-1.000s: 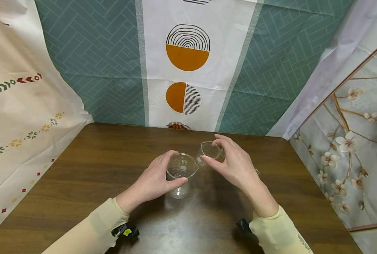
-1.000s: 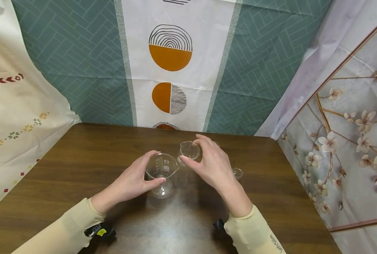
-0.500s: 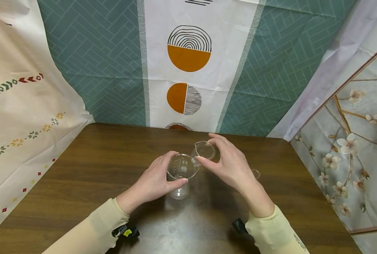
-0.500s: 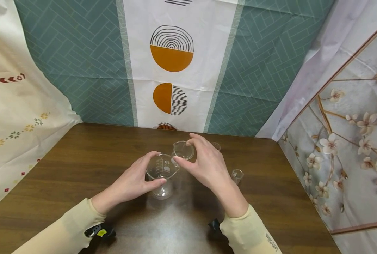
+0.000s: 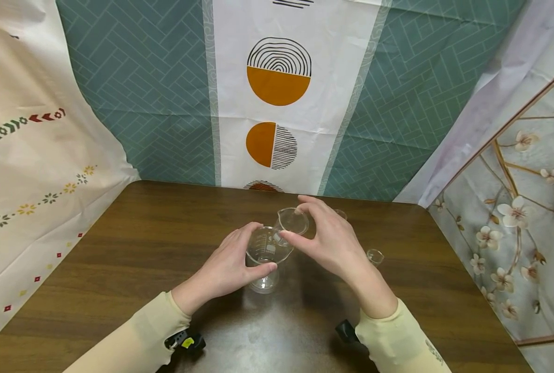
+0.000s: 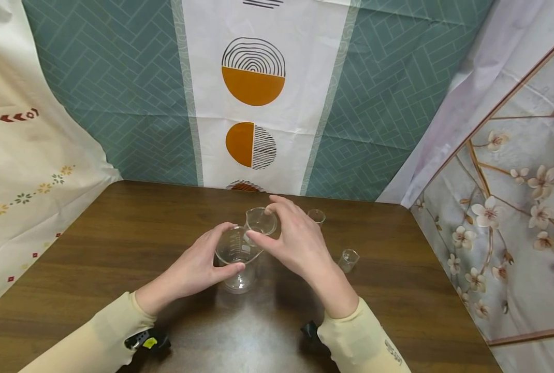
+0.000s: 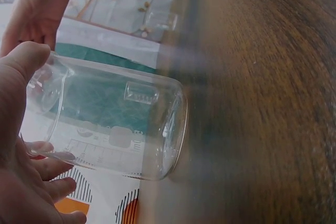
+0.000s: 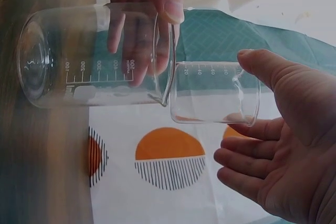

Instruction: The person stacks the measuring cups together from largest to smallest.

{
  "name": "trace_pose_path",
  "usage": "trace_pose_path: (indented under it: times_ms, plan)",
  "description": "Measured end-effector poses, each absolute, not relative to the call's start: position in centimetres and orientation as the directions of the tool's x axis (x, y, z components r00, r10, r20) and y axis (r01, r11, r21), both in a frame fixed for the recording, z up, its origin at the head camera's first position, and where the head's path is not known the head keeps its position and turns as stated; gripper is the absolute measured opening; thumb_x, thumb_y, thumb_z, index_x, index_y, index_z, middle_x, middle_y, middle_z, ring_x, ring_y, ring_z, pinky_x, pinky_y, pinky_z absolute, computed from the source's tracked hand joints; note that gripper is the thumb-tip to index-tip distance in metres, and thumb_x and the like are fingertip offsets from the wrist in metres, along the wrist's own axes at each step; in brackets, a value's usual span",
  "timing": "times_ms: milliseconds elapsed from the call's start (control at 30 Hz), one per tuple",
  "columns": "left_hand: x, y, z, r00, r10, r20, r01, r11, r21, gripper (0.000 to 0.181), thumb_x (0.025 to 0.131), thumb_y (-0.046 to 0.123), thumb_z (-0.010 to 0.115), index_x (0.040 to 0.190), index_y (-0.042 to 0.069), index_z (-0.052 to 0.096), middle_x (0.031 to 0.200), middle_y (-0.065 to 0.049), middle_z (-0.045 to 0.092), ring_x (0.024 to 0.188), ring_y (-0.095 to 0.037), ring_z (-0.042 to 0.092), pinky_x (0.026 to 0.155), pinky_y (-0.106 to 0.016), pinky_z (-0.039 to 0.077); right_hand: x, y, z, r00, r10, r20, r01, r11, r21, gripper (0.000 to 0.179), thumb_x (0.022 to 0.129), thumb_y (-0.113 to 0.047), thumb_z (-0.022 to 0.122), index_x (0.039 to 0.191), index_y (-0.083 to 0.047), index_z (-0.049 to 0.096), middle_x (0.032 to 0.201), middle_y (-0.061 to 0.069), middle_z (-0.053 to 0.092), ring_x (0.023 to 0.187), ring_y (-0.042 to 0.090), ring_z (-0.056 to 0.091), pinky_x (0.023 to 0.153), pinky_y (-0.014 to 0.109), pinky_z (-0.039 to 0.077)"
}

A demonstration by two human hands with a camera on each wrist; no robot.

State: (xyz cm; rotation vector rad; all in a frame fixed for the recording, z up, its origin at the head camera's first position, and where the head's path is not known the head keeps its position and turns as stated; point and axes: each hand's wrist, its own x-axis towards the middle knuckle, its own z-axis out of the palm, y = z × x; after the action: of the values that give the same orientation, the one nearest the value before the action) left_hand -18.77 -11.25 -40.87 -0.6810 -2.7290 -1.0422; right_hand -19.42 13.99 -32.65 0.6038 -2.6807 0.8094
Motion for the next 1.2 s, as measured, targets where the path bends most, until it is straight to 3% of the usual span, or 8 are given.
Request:
trace_pose_path:
  times_ms: [400, 1200]
  plan:
    - [-18.8, -11.2, -40.9, -0.883, 0.366, 0.293, 0.468, 0.646, 0.603, 0.091, 0.092, 0.053, 0.088, 0.16, 0.009, 0.044, 0.154, -0.013, 0.059, 0.139, -0.036, 0.056, 0.112, -0.059, 0.049, -19.4, 13.4, -32.9, -0.863, -0.355, 0.359, -0.494, 0.739, -0.458, 0.05, 0.094, -0.056, 0.085, 0.124, -0.019, 0.069, 0.162, -0.003, 0.056, 0.144, 0.025, 0.058, 0.113, 0.057, 0.05]
    - [-18.8, -11.2, -41.0, -0.879, 0.366, 0.306, 0.477, 0.645, 0.597, 0.088, 0.093, 0.052, 0.088, 0.158, 0.011, 0.045, 0.149, -0.012, 0.062, 0.135, -0.034, 0.058, 0.11, -0.058, 0.051, -19.4, 12.4, -34.2, -0.856, -0.408, 0.318, -0.515, 0.731, -0.447, 0.053, 0.093, -0.055, 0.088, 0.126, -0.018, 0.07, 0.163, -0.006, 0.055, 0.147, 0.022, 0.056, 0.112, 0.053, 0.051]
